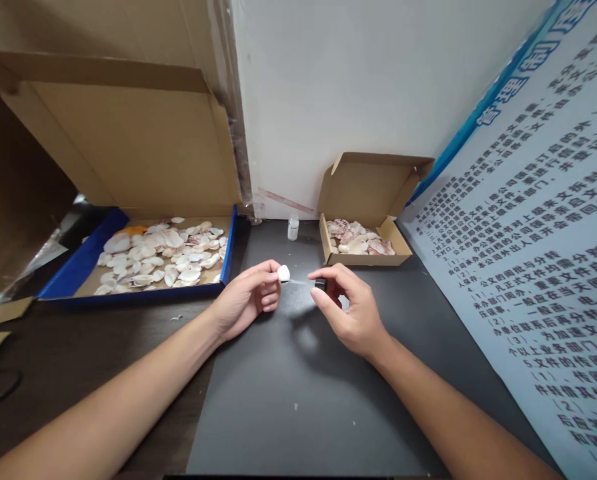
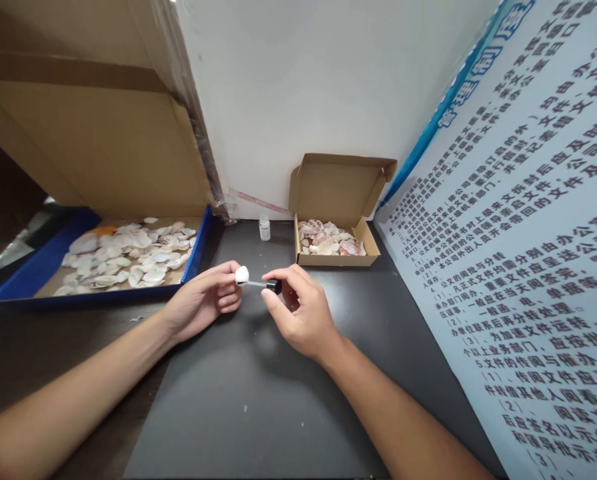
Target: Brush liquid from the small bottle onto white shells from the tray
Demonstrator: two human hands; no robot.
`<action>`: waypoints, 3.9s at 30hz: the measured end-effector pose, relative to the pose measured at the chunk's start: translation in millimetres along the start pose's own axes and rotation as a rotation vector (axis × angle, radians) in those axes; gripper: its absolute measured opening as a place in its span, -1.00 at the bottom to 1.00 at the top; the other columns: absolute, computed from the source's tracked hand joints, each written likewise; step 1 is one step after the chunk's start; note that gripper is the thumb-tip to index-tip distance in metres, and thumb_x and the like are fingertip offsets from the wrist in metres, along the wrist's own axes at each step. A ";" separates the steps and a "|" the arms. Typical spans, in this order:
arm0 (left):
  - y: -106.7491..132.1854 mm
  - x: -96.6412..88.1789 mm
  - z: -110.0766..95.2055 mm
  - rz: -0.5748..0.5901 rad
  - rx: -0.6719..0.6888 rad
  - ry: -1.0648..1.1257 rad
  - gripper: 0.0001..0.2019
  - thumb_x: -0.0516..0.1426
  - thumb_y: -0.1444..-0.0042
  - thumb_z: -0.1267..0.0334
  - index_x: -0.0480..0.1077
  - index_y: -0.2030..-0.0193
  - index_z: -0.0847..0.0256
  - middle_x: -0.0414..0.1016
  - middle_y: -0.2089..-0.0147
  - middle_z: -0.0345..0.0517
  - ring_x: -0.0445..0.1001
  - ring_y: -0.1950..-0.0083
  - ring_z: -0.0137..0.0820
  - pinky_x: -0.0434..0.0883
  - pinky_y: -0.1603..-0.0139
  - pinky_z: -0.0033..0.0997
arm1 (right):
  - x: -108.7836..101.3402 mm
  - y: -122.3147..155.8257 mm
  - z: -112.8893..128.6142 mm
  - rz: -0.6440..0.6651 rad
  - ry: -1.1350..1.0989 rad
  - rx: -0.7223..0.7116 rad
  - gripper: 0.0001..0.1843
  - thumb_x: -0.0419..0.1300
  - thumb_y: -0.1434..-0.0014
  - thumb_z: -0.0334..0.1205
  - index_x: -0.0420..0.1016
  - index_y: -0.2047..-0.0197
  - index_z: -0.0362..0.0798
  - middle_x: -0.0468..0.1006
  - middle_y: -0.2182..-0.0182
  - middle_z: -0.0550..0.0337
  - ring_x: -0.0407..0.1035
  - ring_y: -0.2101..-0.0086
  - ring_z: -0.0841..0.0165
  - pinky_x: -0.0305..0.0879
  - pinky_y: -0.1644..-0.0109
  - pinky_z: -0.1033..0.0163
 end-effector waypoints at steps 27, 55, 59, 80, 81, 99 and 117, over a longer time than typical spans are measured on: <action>-0.9 0.0 1.8 0.022 -0.035 -0.026 -0.91 0.10 -0.08 0.30 0.25 0.37 0.25 -0.03 0.57 -0.34 0.05 0.58 -0.62 0.07 0.55 -0.59 | 4.9 1.9 -0.3 0.072 -0.112 0.078 -0.88 0.18 -0.17 -0.26 0.32 0.20 -0.02 0.20 0.57 0.38 0.12 0.57 0.49 0.09 0.50 0.35; 0.8 4.9 2.4 0.020 -0.034 -0.096 -0.90 0.10 -0.03 0.35 0.22 0.43 0.25 0.05 0.55 -0.32 0.11 0.56 -0.61 0.12 0.54 -0.60 | 3.6 0.6 -5.2 0.015 -0.103 0.136 -0.89 0.16 -0.19 -0.24 0.33 0.20 -0.03 0.22 0.53 0.36 0.12 0.53 0.48 0.11 0.46 0.34; 0.9 5.9 2.6 0.021 -0.034 -0.110 -0.91 0.08 -0.02 0.38 0.21 0.44 0.25 0.05 0.55 -0.31 0.09 0.55 -0.61 0.12 0.54 -0.60 | 2.9 0.3 -5.9 -0.016 -0.109 0.147 -0.90 0.16 -0.19 -0.24 0.32 0.21 -0.03 0.23 0.52 0.35 0.12 0.53 0.47 0.10 0.47 0.34; 1.4 5.6 4.7 0.051 -0.010 -0.207 -0.90 0.09 -0.04 0.32 0.20 0.41 0.24 0.08 0.49 -0.28 0.07 0.50 -0.59 0.14 0.50 -0.58 | 2.2 0.7 -2.9 0.013 -0.096 0.097 -0.89 0.16 -0.20 -0.24 0.37 0.19 -0.03 0.22 0.53 0.34 0.13 0.54 0.46 0.12 0.47 0.33; 1.5 5.6 4.6 0.054 -0.011 -0.208 -0.90 0.09 -0.03 0.32 0.20 0.41 0.24 0.08 0.49 -0.28 0.07 0.50 -0.59 0.14 0.50 -0.58 | 2.2 0.3 -3.2 0.009 -0.082 0.100 -0.89 0.16 -0.20 -0.24 0.37 0.19 -0.03 0.23 0.53 0.34 0.13 0.54 0.46 0.12 0.47 0.33; -0.2 1.7 0.3 0.028 -0.057 -0.052 -0.96 0.02 -0.03 0.37 0.20 0.41 0.23 0.05 0.54 -0.32 0.12 0.61 -0.61 0.06 0.58 -0.56 | 4.6 0.9 -1.2 0.049 -0.025 0.032 -0.84 0.14 -0.24 -0.25 0.47 0.11 -0.02 0.29 0.43 0.25 0.18 0.49 0.45 0.20 0.40 0.32; 0.8 1.7 0.2 0.022 -0.053 -0.042 -0.95 0.06 -0.02 0.36 0.21 0.41 0.24 0.05 0.55 -0.33 0.11 0.59 -0.62 0.07 0.56 -0.58 | 7.3 2.3 -2.3 0.042 -0.057 0.050 -0.86 0.16 -0.23 -0.24 0.47 0.14 -0.02 0.32 0.44 0.26 0.20 0.50 0.46 0.20 0.41 0.32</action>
Point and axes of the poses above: each hand's wrist, its own y-axis away from the middle knuckle, its own x-axis out of the palm, z = x × y, the point moved 3 cm from there along -y, towards the middle knuckle
